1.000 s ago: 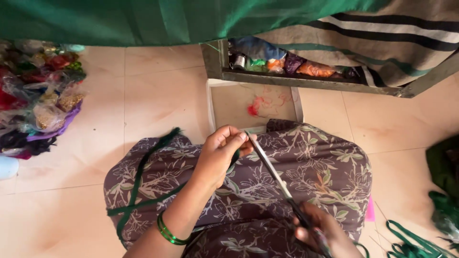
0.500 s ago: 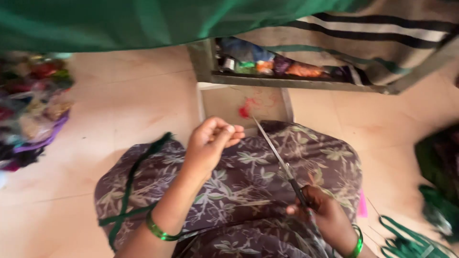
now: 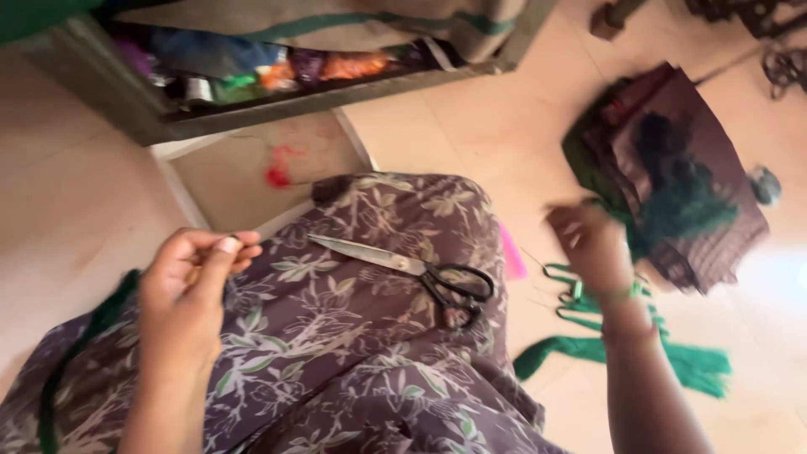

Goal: Cutting and preparing green satin ribbons for a craft or garment.

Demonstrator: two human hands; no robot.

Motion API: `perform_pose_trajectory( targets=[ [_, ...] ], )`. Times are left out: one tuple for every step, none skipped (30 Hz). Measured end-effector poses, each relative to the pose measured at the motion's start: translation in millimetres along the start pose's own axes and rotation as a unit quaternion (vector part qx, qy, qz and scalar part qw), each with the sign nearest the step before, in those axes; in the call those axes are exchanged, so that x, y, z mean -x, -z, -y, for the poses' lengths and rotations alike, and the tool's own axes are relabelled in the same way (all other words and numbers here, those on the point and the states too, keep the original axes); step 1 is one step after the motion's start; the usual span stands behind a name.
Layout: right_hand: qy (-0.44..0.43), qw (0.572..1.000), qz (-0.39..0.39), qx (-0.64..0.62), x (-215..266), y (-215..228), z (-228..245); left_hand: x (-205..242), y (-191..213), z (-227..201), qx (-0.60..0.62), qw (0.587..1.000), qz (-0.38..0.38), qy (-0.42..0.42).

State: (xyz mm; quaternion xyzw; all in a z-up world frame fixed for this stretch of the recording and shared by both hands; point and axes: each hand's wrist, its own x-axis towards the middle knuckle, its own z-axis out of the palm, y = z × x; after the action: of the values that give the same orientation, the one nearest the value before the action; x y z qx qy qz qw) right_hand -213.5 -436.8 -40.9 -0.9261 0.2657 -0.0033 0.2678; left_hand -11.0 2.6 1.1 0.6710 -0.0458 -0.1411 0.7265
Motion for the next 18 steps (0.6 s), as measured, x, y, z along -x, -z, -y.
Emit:
perform_pose_trajectory(
  targets=[
    [0.032, 0.997, -0.062, -0.044, -6, 4, -13, 2, -3, -4, -0.011, 1.0, -0.008, 0.001],
    [0.068, 0.986, -0.119, -0.089, -15, 5, -24, 4, -3, -9, -0.025, 0.999, -0.021, 0.002],
    [0.063, 0.987, -0.119, -0.091, -10, 5, -22, 4, -4, -9, -0.028, 0.999, -0.018, 0.005],
    [0.065, 0.988, -0.132, -0.054, -10, 2, -17, 7, -2, -10, -0.028, 0.999, -0.017, -0.009],
    [0.068, 0.987, -0.146, -0.017, -10, -1, -11, 10, 1, -11, -0.028, 0.999, -0.017, -0.023],
    [0.069, 0.988, -0.136, -0.024, 2, -9, 12, 12, 2, -12, -0.036, 0.999, -0.024, -0.018],
    [0.076, 0.99, -0.099, -0.068, 15, -17, 36, 13, 3, -12, -0.023, 0.999, -0.025, -0.029],
    [0.083, 0.988, -0.06, -0.115, 28, -25, 60, 15, 5, -14, -0.011, 0.999, -0.028, -0.04],
    [0.084, 0.987, -0.05, -0.124, 38, -43, 69, 17, 7, -12, -0.022, 0.998, -0.036, -0.036],
    [0.188, 0.973, -0.031, -0.132, 45, -59, 79, 16, 9, -9, -0.014, 0.999, -0.035, -0.037],
    [0.289, 0.947, -0.014, -0.14, 53, -74, 90, 15, 11, -7, -0.007, 0.999, -0.033, -0.037],
    [0.293, 0.945, -0.009, -0.144, 55, -79, 112, 16, 10, -8, -0.01, 0.998, -0.04, -0.037],
    [0.336, 0.932, 0.03, -0.136, 59, -83, 134, 18, 9, -8, -0.012, 0.998, -0.036, -0.042],
    [0.377, 0.915, 0.069, -0.126, 63, -87, 156, 20, 8, -8, -0.013, 0.998, -0.031, -0.046],
    [0.381, 0.913, 0.074, -0.129, 66, -94, 166, 25, 8, -10, -0.015, 0.998, -0.038, -0.045],
    [0.421, 0.901, 0.082, -0.073, 67, -101, 177, 27, 7, -12, -0.011, 0.998, -0.031, -0.047],
    [0.459, 0.884, 0.089, -0.016, 68, -108, 190, 30, 8, -16, -0.007, 0.998, -0.024, -0.049],
    [0.466, 0.88, 0.09, -0.017, 68, -113, 194, 34, 10, -17, -0.008, 0.998, -0.032, -0.054]
  ],
)
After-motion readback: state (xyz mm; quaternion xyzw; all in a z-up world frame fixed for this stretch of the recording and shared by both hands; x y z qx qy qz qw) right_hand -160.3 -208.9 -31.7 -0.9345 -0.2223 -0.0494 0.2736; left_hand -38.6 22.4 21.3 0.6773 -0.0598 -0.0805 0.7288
